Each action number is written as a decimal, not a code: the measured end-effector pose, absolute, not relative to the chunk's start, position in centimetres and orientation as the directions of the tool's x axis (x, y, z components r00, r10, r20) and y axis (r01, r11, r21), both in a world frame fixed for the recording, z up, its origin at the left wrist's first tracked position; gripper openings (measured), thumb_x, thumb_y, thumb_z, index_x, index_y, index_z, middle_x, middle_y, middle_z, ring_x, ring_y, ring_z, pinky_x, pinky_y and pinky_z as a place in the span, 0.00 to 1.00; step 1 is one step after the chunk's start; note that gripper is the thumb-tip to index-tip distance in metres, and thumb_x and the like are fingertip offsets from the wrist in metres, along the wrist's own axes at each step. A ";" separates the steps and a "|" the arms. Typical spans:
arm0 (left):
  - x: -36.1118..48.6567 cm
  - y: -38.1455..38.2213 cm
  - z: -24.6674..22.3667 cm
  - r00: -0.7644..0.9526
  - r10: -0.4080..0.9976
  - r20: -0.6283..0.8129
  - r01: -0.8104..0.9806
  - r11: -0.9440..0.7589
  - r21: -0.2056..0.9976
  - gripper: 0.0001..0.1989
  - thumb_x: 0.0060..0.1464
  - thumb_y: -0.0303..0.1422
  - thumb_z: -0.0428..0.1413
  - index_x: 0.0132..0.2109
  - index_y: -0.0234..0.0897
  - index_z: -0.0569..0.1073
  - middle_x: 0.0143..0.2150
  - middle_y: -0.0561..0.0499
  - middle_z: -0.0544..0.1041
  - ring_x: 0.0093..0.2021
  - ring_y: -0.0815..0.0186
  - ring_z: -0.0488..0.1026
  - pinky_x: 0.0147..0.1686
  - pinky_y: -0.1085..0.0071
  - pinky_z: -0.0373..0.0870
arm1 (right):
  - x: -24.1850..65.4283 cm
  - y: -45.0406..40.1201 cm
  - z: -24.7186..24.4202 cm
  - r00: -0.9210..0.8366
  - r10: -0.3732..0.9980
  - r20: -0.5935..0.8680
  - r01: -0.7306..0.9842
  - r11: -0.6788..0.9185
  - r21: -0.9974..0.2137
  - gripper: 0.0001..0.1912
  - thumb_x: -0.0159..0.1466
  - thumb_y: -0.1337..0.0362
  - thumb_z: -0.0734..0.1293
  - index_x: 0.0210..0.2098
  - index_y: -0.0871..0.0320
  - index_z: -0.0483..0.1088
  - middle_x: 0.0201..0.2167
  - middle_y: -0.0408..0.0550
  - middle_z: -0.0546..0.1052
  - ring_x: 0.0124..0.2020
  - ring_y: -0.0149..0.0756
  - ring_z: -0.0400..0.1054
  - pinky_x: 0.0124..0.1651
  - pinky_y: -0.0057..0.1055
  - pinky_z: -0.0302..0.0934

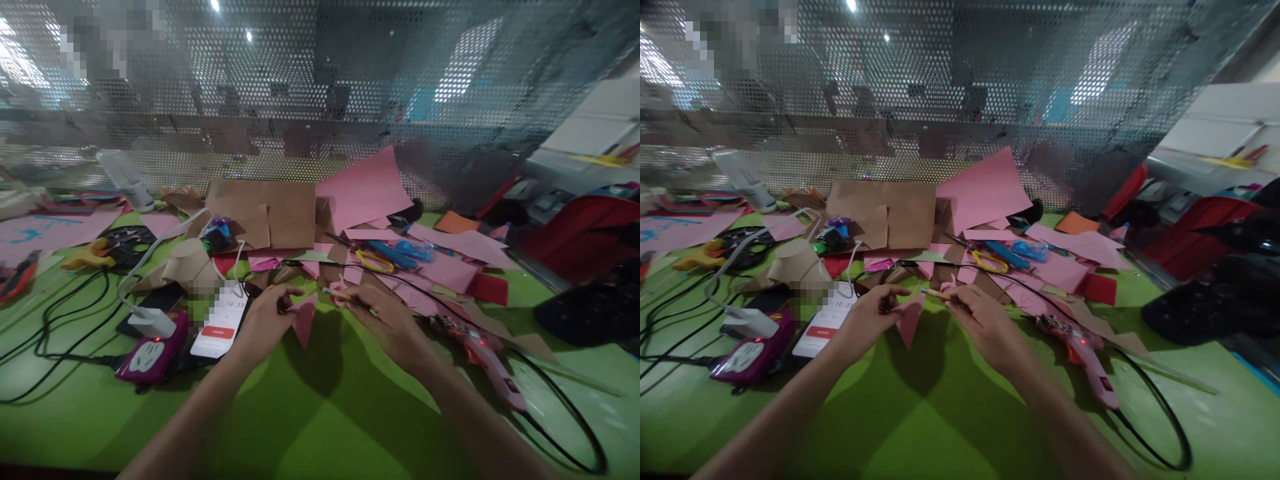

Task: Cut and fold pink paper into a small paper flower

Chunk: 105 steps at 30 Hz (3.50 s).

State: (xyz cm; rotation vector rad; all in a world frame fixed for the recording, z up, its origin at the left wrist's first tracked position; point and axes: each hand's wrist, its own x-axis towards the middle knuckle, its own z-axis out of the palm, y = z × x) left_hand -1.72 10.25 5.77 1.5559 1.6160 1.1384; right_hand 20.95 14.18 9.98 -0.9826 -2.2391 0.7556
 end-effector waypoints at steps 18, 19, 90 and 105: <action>2.3 6.4 6.0 -0.128 0.987 -0.096 -0.295 0.055 0.954 0.29 0.48 0.34 0.63 0.57 0.39 0.64 0.41 0.50 0.75 0.33 0.68 0.73 0.36 0.70 0.69 | 18.9 12.4 7.9 -0.565 0.825 -0.028 0.214 0.113 -0.970 0.11 0.60 0.61 0.68 0.33 0.54 0.59 0.30 0.41 0.66 0.31 0.34 0.60 0.35 0.32 0.56; 2.4 6.3 5.9 -0.119 0.985 -0.125 -0.345 0.077 0.935 0.32 0.49 0.35 0.63 0.59 0.39 0.61 0.39 0.50 0.76 0.33 0.67 0.74 0.37 0.69 0.70 | 18.9 12.4 7.9 -0.577 0.816 -0.031 0.204 0.107 -0.973 0.11 0.60 0.60 0.68 0.34 0.54 0.60 0.30 0.41 0.66 0.32 0.34 0.61 0.35 0.32 0.57; 2.5 4.7 5.9 0.292 0.948 0.128 0.802 -0.316 0.507 0.08 0.52 0.22 0.54 0.37 0.40 0.73 0.39 0.50 0.76 0.41 0.58 0.68 0.39 0.64 0.61 | 20.9 9.3 7.7 -0.637 0.750 0.178 0.624 0.638 -0.452 0.07 0.59 0.73 0.67 0.34 0.55 0.73 0.32 0.44 0.78 0.35 0.38 0.67 0.39 0.34 0.54; 2.8 4.2 5.6 0.271 0.950 0.158 0.830 -0.314 0.461 0.05 0.57 0.24 0.54 0.37 0.39 0.72 0.39 0.52 0.76 0.39 0.60 0.68 0.37 0.65 0.63 | 21.3 7.5 6.4 -0.634 0.730 0.254 0.684 0.683 -0.257 0.06 0.60 0.73 0.67 0.35 0.57 0.72 0.33 0.46 0.75 0.38 0.42 0.64 0.42 0.38 0.52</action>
